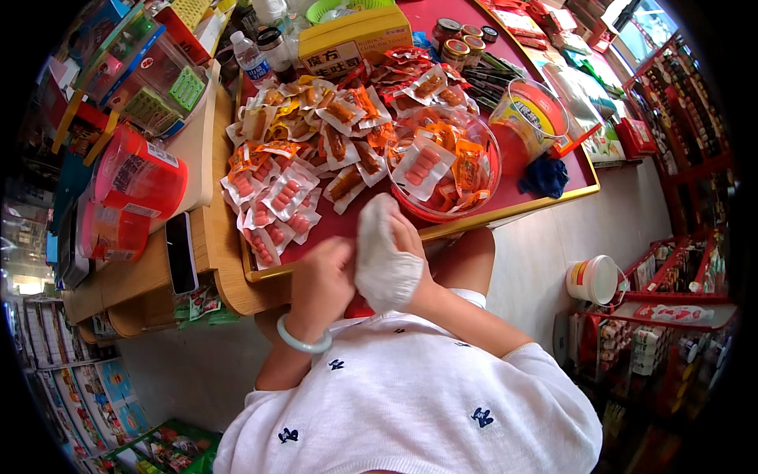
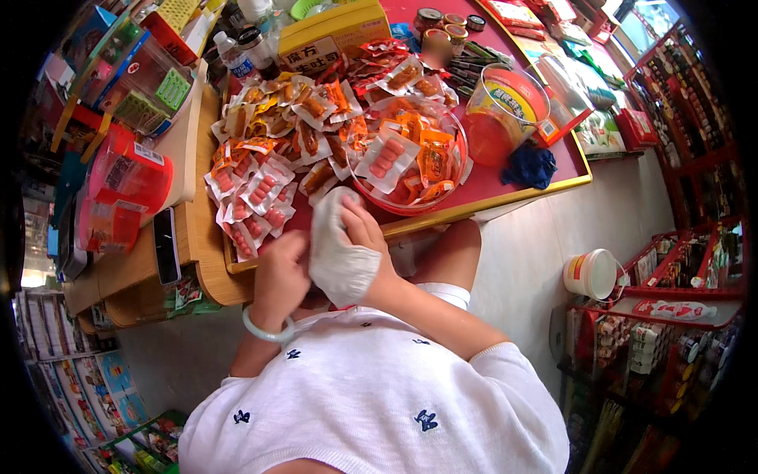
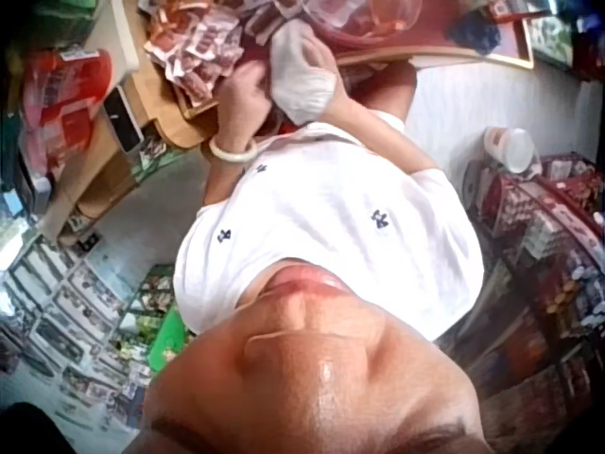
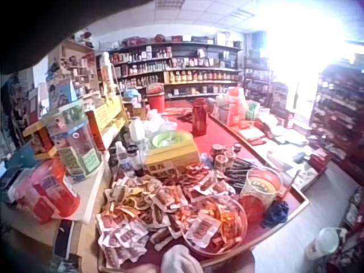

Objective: The person sits at a table in a store and sorts small, individually wrapped orange snack packets. They pick up packets from a pile on the table and place them into a clear plastic bowl, occasionally using a cloth to wipe their hands or the items.

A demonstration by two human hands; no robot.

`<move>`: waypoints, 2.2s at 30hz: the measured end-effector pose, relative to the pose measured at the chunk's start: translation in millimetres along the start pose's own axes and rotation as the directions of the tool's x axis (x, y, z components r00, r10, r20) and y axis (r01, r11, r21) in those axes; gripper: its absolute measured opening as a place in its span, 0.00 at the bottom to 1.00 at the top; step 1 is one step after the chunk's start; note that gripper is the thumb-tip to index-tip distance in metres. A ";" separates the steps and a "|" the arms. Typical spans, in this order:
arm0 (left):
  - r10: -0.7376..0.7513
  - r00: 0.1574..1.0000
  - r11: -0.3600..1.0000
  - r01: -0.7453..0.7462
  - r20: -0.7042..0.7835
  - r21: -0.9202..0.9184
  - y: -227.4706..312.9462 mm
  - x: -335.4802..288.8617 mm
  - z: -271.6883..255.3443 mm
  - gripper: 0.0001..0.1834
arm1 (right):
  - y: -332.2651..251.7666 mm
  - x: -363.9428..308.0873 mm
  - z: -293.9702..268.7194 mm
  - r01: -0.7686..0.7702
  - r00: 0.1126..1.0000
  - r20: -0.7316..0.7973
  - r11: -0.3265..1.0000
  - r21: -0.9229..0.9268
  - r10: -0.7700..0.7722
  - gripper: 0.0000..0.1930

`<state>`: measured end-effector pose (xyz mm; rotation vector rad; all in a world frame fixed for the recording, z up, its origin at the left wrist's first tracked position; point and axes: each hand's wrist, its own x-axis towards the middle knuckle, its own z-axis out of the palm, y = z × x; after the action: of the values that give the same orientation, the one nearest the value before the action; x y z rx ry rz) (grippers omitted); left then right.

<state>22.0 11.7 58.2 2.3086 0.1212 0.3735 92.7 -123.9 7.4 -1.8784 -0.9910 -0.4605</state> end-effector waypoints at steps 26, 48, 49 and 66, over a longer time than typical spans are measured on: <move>-0.309 0.948 0.718 0.182 -0.073 -0.671 -0.8 -14.3 -21.8 0.04 | 25.9 9.6 -75.8 -0.246 0.955 -0.003 0.793 0.557 0.298 0.19; 0.091 0.994 0.952 -0.105 -0.063 -0.288 41.0 101.0 27.5 0.05 | 80.6 -69.2 -135.8 -0.119 0.461 -0.362 0.461 0.879 0.810 0.17; 0.195 0.979 0.973 -0.202 -0.063 -0.116 38.0 108.6 31.4 0.05 | 83.9 -80.1 -135.2 -0.133 0.472 -0.361 0.470 0.872 0.804 0.18; 0.070 0.997 0.637 -0.018 -0.034 0.771 -138.4 135.2 -28.0 0.17 | 69.3 -84.5 -117.7 -0.391 0.640 -0.082 0.415 0.821 0.764 0.20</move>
<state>146.0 154.1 7.8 3.1685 0.3076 0.4820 107.0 -279.6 -29.0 -1.1196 -0.0479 0.0052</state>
